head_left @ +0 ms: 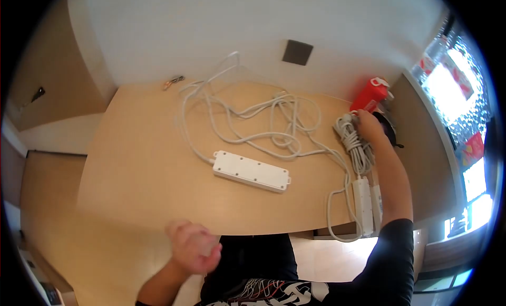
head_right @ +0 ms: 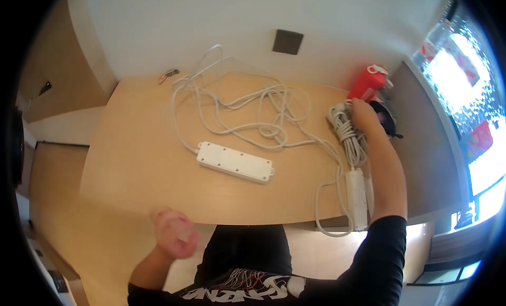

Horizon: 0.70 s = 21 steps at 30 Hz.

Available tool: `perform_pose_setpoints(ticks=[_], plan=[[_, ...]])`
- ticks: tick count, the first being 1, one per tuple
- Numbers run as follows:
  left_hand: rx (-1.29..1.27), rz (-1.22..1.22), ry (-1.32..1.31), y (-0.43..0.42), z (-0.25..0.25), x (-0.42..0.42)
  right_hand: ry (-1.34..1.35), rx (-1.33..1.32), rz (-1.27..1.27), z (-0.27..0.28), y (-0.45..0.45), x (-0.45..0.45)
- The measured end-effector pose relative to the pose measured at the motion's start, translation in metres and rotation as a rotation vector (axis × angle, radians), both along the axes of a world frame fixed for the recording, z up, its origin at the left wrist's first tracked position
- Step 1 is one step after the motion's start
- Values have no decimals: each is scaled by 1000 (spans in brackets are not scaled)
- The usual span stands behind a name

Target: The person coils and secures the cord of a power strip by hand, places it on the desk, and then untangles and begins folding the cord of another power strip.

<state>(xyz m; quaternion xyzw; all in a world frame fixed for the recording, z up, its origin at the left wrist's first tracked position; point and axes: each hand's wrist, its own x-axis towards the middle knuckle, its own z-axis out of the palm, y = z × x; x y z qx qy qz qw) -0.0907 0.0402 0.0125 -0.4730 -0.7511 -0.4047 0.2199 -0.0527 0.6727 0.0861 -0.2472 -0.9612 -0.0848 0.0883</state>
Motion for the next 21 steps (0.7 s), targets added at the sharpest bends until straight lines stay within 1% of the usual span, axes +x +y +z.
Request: perform_pose_setpoints(ticks=[3,5,6,9,12,14,15,16,18,20,21], plan=[[-23,81,79,3,37,-59,19,121,30,-13,9,5],[-112,193,23,21,55,-101,-2,104,-49,-13,8,0],[-167,267,-66,35,60,-123,-10,97,-93,-13,5,-1],[-402,490,-376,75,52,-182,48,368,-150,10,-61,-22],[-484,599,-380,90,21,-205,295,340,285,13,-130,-48],[-479,546,-362,89,7,-216,88,96,345,27,-212,-55],[-482,511,-347,87,5,-219,50,-2,350,20,-238,-57],[-482,515,-410,85,12,-220,23,-99,346,13,-257,-57],[-482,519,-524,75,30,-218,-104,-294,141,-19,-273,-63],[-307,667,-386,58,9,-245,84,-169,117,-55,-296,-54],[-220,649,-557,45,19,-256,174,-107,109,-67,-306,-49]])
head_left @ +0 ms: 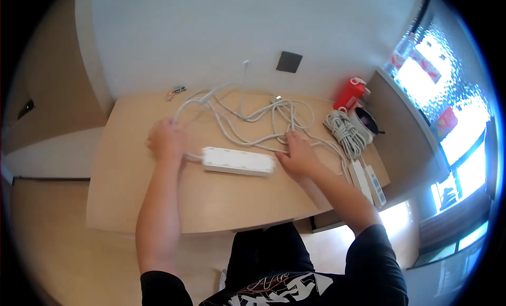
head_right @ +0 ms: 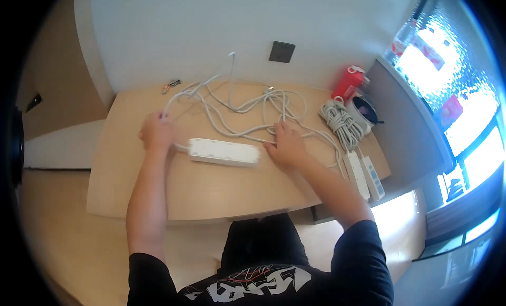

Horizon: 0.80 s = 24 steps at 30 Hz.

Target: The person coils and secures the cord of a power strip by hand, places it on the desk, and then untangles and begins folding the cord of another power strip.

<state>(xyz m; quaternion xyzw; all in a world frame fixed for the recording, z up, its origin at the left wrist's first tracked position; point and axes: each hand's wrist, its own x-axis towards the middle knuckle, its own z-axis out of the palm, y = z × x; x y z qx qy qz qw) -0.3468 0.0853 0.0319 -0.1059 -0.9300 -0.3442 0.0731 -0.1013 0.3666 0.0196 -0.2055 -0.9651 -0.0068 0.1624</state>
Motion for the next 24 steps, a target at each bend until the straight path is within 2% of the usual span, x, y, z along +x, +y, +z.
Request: perform_pose_setpoints(ticks=[1,4,6,7,9,10,12,14,15,18,21,24], plan=[[125,29,-135,-15,10,-11,56,-43,43,-3,-8,5],[667,84,-126,-43,-42,-83,202,-224,108,-2,-40,24],[418,243,45,-40,-13,-58,274,-401,67,7,-64,37],[297,320,133,-34,0,-43,325,-348,78,4,-66,36],[187,178,670,-19,11,-11,417,-243,103,-3,-63,37],[130,104,940,-9,14,7,383,-332,175,-1,-64,38],[390,-578,649,7,12,50,321,-509,321,4,-64,37],[361,-1054,487,23,14,90,350,-447,564,2,-60,35],[283,-1141,498,23,11,100,356,-413,682,0,-57,36],[83,-1338,463,31,4,116,420,-439,735,-12,-54,34],[-88,-1355,266,30,0,97,360,-288,599,8,-63,45],[-256,-1285,250,11,18,90,574,-157,322,-1,-44,59]])
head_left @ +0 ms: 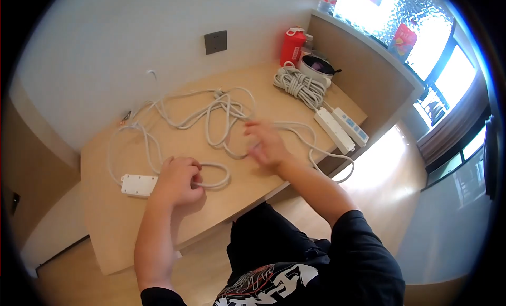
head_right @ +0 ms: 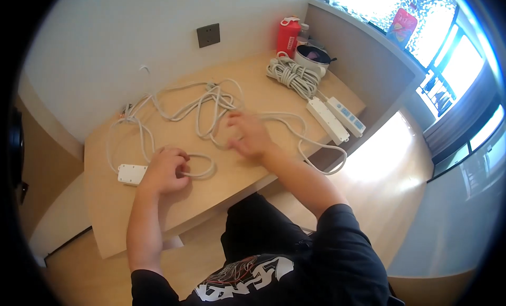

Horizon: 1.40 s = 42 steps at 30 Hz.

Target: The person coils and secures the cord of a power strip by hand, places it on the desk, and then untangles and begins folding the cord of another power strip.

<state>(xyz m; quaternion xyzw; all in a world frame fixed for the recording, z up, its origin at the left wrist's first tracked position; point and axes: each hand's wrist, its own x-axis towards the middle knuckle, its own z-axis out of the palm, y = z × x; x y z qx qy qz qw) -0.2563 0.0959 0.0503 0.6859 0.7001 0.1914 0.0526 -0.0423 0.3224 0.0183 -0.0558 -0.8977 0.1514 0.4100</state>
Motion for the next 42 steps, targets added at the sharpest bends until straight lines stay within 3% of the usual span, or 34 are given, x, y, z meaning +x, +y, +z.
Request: perform_pose_setpoints(ticks=[3,4,6,9,12,13,14,15,16,18,19,22,25,27,28,29,32,33,36,37,40,41,42], plan=[[-111,149,48,-9,25,-5,-347,103,-640,16,23,-3],[-124,174,56,-10,27,-9,-473,-34,-592,15,34,-2],[10,450,-15,-7,16,-14,-713,-294,-485,16,61,1],[439,711,-376,-7,-5,-39,-630,-192,-494,63,85,1],[873,678,-720,-6,-10,-50,-84,95,-638,161,112,-3],[997,625,-811,-4,-11,-49,184,-151,-466,200,108,-2],[1019,600,-603,-3,-14,-47,289,-371,-512,243,78,4],[1039,562,-387,-1,-12,-46,500,-445,-400,266,83,5],[1057,517,-166,2,-8,-45,539,-423,-373,277,83,12],[1083,309,-118,3,0,-26,618,-371,-313,302,74,20],[1093,209,-92,2,4,-15,429,-430,-295,305,46,25],[737,-16,-120,-9,11,-9,182,-223,-416,293,37,34],[518,-118,-209,-3,-5,-8,548,-769,-36,276,30,36],[454,-96,-284,-4,-10,-11,756,-883,266,276,23,44],[507,-67,-287,-5,-6,-8,863,-937,416,280,11,50],[557,-42,-285,-5,-1,-1,871,-970,358,282,-5,44],[672,-3,-395,9,10,31,534,-1001,530,280,-35,50],[711,8,-456,17,11,42,550,-1059,627,282,-48,49],[799,-24,-284,49,7,58,379,-1176,825,278,-84,40],[830,-41,-283,54,4,56,336,-1147,843,274,-87,37],[875,-43,-259,45,-7,31,487,-1091,601,276,-60,38],[996,-45,-253,44,-5,28,531,-1018,494,277,-45,41],[919,0,-224,33,-3,24,572,-944,390,278,-28,46]])
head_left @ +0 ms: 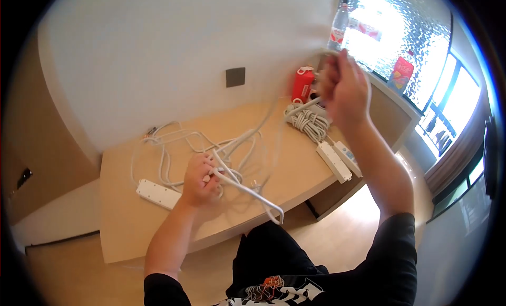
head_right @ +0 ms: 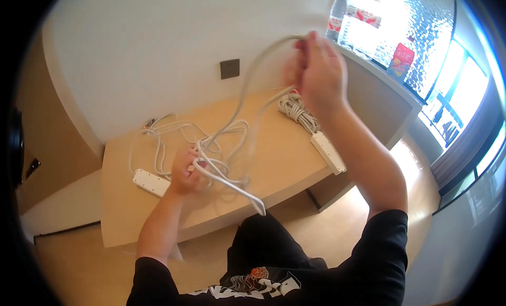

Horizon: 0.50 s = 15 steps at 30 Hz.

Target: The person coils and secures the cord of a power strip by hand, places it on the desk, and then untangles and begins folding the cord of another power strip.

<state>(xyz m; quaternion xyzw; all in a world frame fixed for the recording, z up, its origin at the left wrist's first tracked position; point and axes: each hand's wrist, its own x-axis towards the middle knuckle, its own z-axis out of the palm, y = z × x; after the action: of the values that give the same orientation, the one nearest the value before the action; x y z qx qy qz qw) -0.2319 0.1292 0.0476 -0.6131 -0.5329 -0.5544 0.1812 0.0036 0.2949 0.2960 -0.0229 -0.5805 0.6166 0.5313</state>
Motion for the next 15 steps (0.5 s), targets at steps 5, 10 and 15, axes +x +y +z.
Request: perform_pose_setpoints(ticks=[5,10,15], plan=[[-12,286,-64,-24,22,-7,-181,1565,-845,-18,81,62],[218,191,-287,-4,0,-26,-502,1571,-381,-97,29,88],[129,177,-255,-7,-2,-19,-694,1376,-6,-170,-14,54]])
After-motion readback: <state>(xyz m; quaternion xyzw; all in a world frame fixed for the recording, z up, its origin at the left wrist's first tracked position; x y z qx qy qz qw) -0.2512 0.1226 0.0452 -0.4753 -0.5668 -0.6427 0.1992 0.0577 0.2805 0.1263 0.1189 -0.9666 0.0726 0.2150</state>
